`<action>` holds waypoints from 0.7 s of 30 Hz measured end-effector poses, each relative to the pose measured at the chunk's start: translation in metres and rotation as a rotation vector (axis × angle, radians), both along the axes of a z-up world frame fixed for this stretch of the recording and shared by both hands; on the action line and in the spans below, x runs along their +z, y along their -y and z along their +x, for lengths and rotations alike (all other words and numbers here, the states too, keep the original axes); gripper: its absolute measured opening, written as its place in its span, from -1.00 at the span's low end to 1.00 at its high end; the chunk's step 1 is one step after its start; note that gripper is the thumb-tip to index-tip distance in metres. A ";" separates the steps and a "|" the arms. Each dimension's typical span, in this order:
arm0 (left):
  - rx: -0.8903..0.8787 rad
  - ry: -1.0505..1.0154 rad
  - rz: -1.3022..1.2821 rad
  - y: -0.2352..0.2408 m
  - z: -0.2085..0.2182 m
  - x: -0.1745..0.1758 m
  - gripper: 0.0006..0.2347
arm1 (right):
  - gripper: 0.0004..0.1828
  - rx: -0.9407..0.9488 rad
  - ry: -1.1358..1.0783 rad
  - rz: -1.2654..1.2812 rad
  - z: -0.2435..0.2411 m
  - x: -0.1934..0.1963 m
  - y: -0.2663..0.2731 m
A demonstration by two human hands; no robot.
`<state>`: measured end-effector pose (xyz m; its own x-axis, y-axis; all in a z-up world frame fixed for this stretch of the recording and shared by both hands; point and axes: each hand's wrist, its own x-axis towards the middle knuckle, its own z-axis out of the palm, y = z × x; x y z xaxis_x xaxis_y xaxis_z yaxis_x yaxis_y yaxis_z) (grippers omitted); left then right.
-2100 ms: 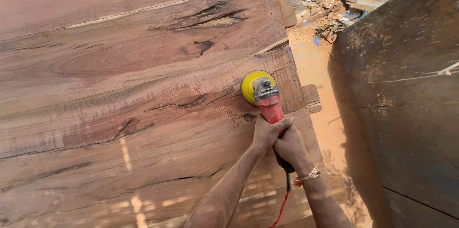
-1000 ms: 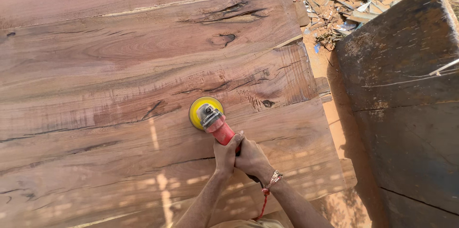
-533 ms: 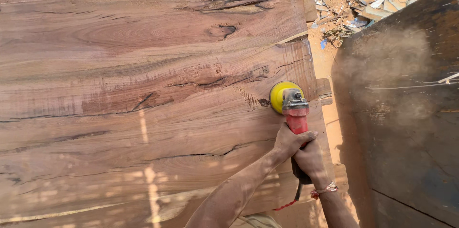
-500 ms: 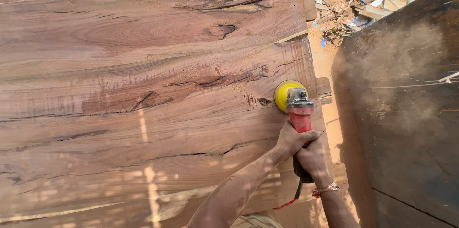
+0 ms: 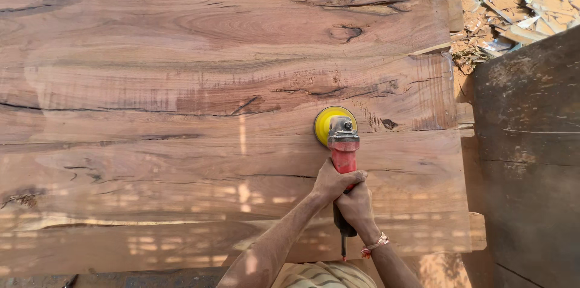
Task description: The person uses a handheld electric sander to smooth the surface of a large wooden plank. They move the tool across the wood in various directions to even out the surface.
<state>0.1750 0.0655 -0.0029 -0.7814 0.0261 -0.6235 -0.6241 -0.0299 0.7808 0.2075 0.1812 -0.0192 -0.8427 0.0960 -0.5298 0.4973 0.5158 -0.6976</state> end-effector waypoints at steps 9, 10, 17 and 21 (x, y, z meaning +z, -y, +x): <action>0.595 0.030 0.145 0.210 0.062 0.018 -0.69 | -0.55 0.546 -0.037 -0.093 -0.001 0.060 0.221; 0.646 -0.004 0.148 0.229 0.060 0.019 -0.70 | -0.59 0.592 0.005 -0.048 -0.008 0.065 0.242; 0.584 -0.044 0.217 0.250 -0.002 0.009 -0.72 | -0.60 0.523 0.034 0.046 -0.061 0.085 0.266; 0.419 -0.101 0.291 0.183 -0.011 0.011 -0.69 | -0.62 0.395 0.066 0.148 -0.060 0.082 0.205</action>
<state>0.1638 -0.1179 0.0082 -0.8178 -0.1403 -0.5582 -0.4343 -0.4860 0.7584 0.1476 -0.0238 0.0625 -0.7947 -0.1484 -0.5886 0.2825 0.7679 -0.5749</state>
